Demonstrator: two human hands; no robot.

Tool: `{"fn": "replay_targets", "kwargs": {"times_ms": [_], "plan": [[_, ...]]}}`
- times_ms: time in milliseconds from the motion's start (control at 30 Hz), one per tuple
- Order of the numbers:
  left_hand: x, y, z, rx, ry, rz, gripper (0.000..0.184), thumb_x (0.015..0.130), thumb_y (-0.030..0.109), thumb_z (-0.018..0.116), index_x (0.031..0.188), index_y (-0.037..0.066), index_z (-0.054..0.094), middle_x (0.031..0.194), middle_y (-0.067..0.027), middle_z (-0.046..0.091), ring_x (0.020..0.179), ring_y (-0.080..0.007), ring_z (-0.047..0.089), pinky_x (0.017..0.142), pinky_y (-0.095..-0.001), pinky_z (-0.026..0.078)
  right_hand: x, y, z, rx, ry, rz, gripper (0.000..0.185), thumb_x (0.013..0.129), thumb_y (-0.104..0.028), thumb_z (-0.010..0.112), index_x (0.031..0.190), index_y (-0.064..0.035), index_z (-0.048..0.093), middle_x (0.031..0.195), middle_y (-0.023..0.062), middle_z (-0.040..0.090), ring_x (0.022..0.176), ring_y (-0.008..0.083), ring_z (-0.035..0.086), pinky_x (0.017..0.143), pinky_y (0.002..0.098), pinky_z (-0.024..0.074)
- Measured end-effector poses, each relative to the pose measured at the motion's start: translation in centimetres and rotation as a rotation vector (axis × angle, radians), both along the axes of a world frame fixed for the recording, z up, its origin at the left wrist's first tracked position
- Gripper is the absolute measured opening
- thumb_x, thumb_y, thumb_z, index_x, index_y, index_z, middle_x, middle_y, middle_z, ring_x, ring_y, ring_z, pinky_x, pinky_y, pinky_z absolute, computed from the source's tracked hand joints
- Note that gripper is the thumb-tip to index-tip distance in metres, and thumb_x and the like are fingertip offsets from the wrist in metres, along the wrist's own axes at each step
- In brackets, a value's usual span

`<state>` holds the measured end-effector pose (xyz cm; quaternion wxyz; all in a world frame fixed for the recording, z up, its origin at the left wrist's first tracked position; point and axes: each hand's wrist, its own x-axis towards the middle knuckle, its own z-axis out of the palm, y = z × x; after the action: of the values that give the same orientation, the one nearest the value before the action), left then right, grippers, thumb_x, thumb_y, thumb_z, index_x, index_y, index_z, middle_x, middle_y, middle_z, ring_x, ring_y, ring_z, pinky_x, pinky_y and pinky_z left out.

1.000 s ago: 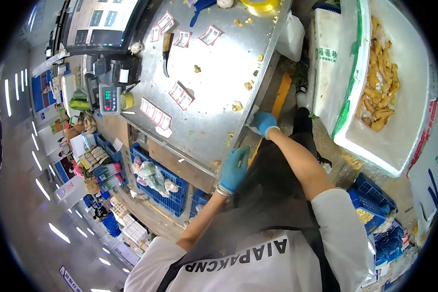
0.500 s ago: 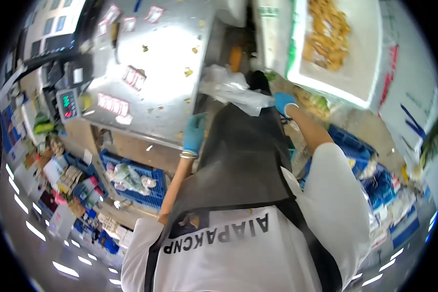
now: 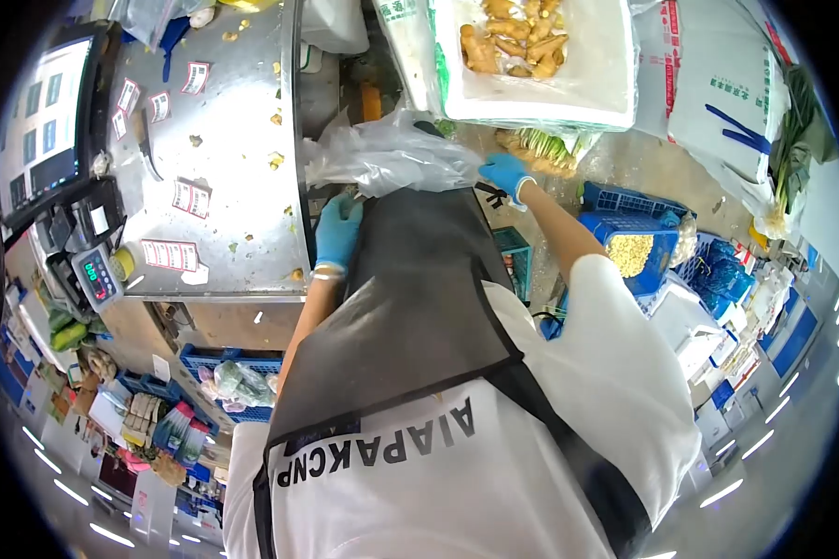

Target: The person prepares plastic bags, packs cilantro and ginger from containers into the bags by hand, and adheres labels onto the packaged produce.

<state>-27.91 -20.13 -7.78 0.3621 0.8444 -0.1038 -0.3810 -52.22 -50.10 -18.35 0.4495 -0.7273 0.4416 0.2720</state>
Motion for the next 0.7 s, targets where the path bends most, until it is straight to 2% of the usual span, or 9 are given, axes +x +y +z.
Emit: {"fn": "replay_targets", "kwargs": {"times_ms": [133,233,300,333,367,467,567,600,700], "plan": [[-0.7,-1.0,-3.7,0.176,-0.384,-0.246,0.056,0.08,0.041,0.071,0.116,-0.001,0.061,0.11,-0.0217,0.065,0.101,-0.0305,0.064,0.089,-0.0387,0.048,3.7,1.3,6.5,0.12,-0.12,-0.104,0.034,0.083,-0.034,0.062,0.079,-0.0001,0.059,0.07,0.0125,0.059,0.065,0.0216,0.054,0.065,0.037,0.0443],[0.5,-2.1,-6.1,0.24,0.31,0.01,0.062,0.083,0.045,0.068,0.122,0.0,0.055,0.117,-0.0201,0.06,0.107,-0.0329,0.057,0.089,-0.0391,0.047,7.6,1.7,9.0,0.077,-0.102,-0.067,0.035,0.082,-0.035,0.062,0.083,-0.0002,0.063,0.074,0.0146,0.062,0.07,0.021,0.059,0.067,0.0354,0.0462],[0.9,-1.0,-11.2,0.301,0.573,0.454,0.059,0.083,0.054,0.065,0.116,0.005,0.062,0.113,-0.0136,0.063,0.099,-0.0282,0.062,0.08,-0.0376,0.047,11.8,2.2,9.0,0.047,-0.167,0.038,0.036,0.081,-0.037,0.061,0.088,-0.002,0.065,0.084,0.0178,0.066,0.077,0.0291,0.063,0.072,0.0388,0.0479],[0.9,-0.3,-14.2,0.326,0.7,0.679,0.058,0.083,0.058,0.063,0.112,0.008,0.065,0.111,-0.0103,0.065,0.095,-0.0259,0.064,0.075,-0.0368,0.047,14.4,2.8,7.7,0.014,-0.255,0.018,0.034,0.083,-0.034,0.061,0.088,-0.001,0.063,0.08,0.0164,0.063,0.073,0.0252,0.06,0.069,0.0372,0.0471],[0.6,0.1,-16.9,-0.002,0.768,0.871,0.07,0.087,0.061,0.056,0.126,0.002,0.057,0.127,-0.0135,0.059,0.108,-0.0252,0.056,0.091,-0.0334,0.044,17.2,3.6,6.3,-0.019,-0.34,-0.001,0.032,0.085,-0.032,0.062,0.088,0.0,0.062,0.076,0.015,0.059,0.07,0.0213,0.056,0.067,0.0356,0.0464],[3.5,-0.4,-18.4,0.08,0.573,0.918,0.071,0.088,0.059,0.056,0.132,0.002,0.053,0.138,-0.0136,0.052,0.117,-0.0267,0.053,0.098,-0.0329,0.041,28.2,4.2,4.8,-0.315,-0.696,0.113,0.026,0.087,-0.032,0.056,0.1,-0.0116,0.067,0.099,0.0178,0.065,0.09,0.0393,0.061,0.081,0.0456,0.0496],[5.3,3.0,-29.0,0.107,0.148,0.834,0.059,0.087,0.05,0.06,0.121,0.001,0.059,0.119,-0.0114,0.059,0.102,-0.0236,0.057,0.089,-0.0364,0.044,34.9,3.8,9.9,-0.843,-1.241,0.284,0.031,0.09,-0.033,0.057,0.11,-0.0102,0.063,0.102,0.0169,0.065,0.086,0.0349,0.061,0.08,0.0451,0.0495],[5.2,3.9,-31.5,0.07,0.083,0.844,0.056,0.088,0.045,0.06,0.119,0.0,0.06,0.116,-0.0114,0.06,0.099,-0.023,0.057,0.088,-0.0366,0.044,34.9,4.3,13.2,-0.81,-1.11,0.296,0.038,0.089,-0.034,0.058,0.115,-0.0071,0.059,0.106,0.018,0.064,0.084,0.0314,0.061,0.079,0.0449,0.0487],[5.3,1.8,-26.4,0.04,0.119,0.928,0.045,0.088,0.036,0.06,0.113,-0.001,0.064,0.106,-0.0101,0.065,0.09,-0.0213,0.06,0.082,-0.0365,0.046,31.9,5.4,12.3,-0.531,-0.952,0.137,0.035,0.091,-0.033,0.057,0.116,-0.0087,0.061,0.108,0.0148,0.064,0.088,0.0309,0.063,0.08,0.0424,0.0504]]}}
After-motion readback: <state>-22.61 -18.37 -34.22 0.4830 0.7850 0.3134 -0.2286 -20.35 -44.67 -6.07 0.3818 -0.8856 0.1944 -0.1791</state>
